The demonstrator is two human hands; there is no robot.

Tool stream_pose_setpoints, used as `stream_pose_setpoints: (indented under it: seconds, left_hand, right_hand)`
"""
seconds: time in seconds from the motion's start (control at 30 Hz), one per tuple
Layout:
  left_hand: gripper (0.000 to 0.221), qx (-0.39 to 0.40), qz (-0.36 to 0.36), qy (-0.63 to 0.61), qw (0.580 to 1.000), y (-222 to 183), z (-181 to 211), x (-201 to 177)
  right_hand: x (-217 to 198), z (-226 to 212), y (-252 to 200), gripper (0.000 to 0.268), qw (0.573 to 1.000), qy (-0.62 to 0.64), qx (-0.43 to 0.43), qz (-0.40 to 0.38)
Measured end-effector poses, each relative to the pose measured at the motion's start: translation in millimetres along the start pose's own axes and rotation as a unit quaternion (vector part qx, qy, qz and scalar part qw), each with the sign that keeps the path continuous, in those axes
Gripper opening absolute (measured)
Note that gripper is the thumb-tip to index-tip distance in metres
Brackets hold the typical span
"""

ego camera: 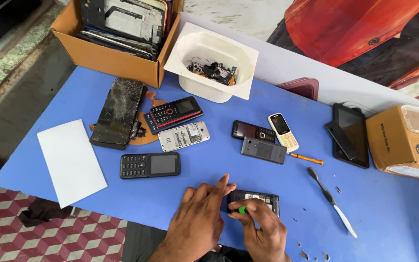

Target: The person uses a green-handled screwdriver to unscrew the back cover of a black mobile phone. They repeatedly loosen and tighten screws on the same device while other disassembled phones and tools remain on the blue workbench.

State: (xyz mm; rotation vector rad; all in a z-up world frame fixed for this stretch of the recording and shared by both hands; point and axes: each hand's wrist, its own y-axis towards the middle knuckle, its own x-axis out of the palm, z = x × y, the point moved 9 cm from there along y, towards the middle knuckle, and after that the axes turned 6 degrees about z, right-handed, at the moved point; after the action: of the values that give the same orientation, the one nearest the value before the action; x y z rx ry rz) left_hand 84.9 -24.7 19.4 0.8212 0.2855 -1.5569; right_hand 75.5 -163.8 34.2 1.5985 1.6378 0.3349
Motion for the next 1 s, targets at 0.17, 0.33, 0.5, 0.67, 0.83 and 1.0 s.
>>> stream_pose_setpoints:
  seconds: [0.17,0.33,0.5,0.67,0.83,1.0]
  left_hand:
    - [0.081,0.007,-0.009,0.0,1.0,-1,1,0]
    - [0.083,0.011,-0.012,0.006,1.0,-1,4,1]
    - [0.086,-0.018,-0.007,-0.011,1.0,-1,0,-1]
    - [0.082,-0.02,0.041,-0.056,0.997,-2,-5,-7]
    - [0.078,-0.046,0.061,-0.086,0.993,-3,-11,-9]
    - [0.077,-0.048,0.065,-0.097,0.992,-4,-13,-8]
  right_hand:
    - [6,-5,12,0.071,0.987,0.082,-0.033,-0.135]
    - [5,18,14,0.072,0.972,0.133,0.053,-0.189]
    - [4,33,9,0.074,0.958,0.21,0.095,-0.17]
    - [0,33,2,0.075,0.971,0.174,0.091,-0.136]
    - [-1,25,2,0.073,0.992,0.073,0.068,-0.079]
    - [0,12,-12,0.068,0.999,0.022,0.037,0.002]
